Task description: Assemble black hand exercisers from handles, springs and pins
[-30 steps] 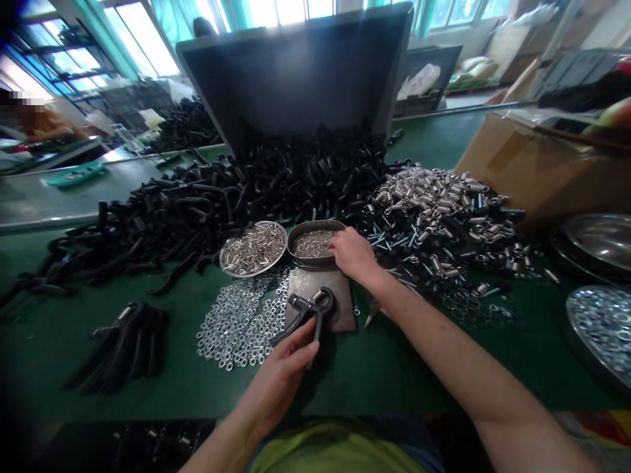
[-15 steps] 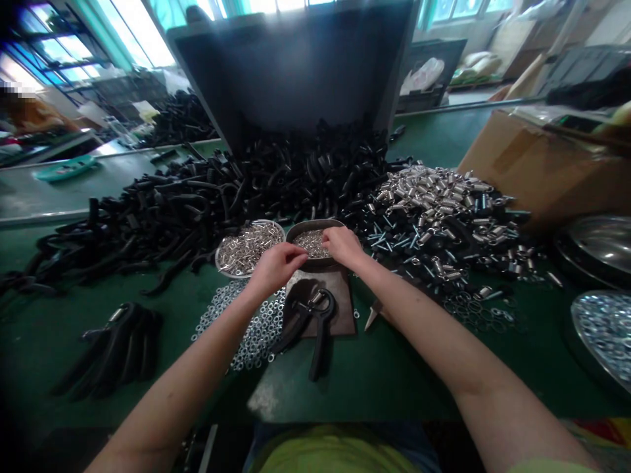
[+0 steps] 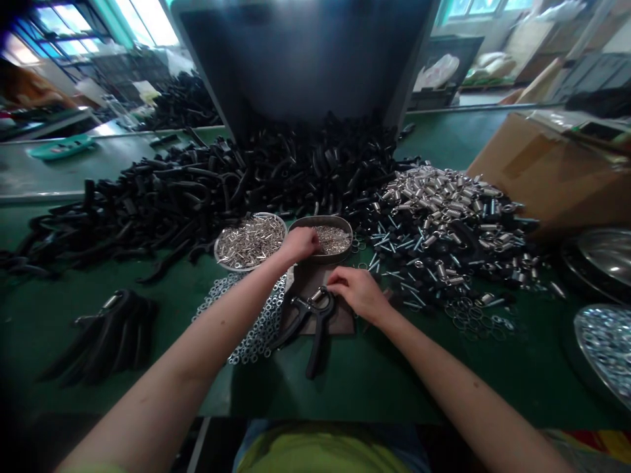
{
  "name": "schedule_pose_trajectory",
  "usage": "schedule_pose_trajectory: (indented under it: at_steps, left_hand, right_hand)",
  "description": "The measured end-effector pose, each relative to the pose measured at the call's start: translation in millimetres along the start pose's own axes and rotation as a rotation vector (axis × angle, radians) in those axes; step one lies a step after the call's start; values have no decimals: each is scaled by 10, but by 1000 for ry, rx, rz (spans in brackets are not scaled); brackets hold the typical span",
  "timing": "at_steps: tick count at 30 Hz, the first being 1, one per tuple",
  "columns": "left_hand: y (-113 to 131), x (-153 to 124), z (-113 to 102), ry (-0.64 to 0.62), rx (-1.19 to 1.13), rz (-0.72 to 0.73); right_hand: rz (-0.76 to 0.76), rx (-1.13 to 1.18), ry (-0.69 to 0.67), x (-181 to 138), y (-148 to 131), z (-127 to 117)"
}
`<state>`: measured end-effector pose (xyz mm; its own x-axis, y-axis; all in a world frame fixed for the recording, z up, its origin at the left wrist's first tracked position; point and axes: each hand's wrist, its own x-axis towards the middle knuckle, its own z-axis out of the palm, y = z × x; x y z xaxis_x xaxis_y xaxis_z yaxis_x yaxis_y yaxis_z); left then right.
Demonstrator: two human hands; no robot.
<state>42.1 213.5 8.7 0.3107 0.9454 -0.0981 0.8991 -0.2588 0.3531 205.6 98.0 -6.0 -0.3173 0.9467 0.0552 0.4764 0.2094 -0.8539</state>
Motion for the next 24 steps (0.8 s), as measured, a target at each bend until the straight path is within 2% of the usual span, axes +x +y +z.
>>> schedule_pose_trajectory:
  at_steps: [6,11,13,16,19,24]
  left_hand:
    - [-75,-271,-98,125,-242,14]
    - [-185,-728,-109,121,-922,-36]
    - [-223,-909,-96,100,-1046,-84]
    - [-255,-1135,-65,60,-1082,-144]
    - [-255,-1293,-14,30,-1021,-147]
    - [-172,-1420,93,59,-761,18]
  right_hand:
    - [-84,-170,-37,81,-17,40]
    - [-98,-220,-81,115,-41,29]
    - [-96,-251,-101,125,-62,28]
    - [-86,-305,-135,150,-111,26]
    - [-60,-368,-174,190,-174,19]
    - [59,-466,-244,306,-284,3]
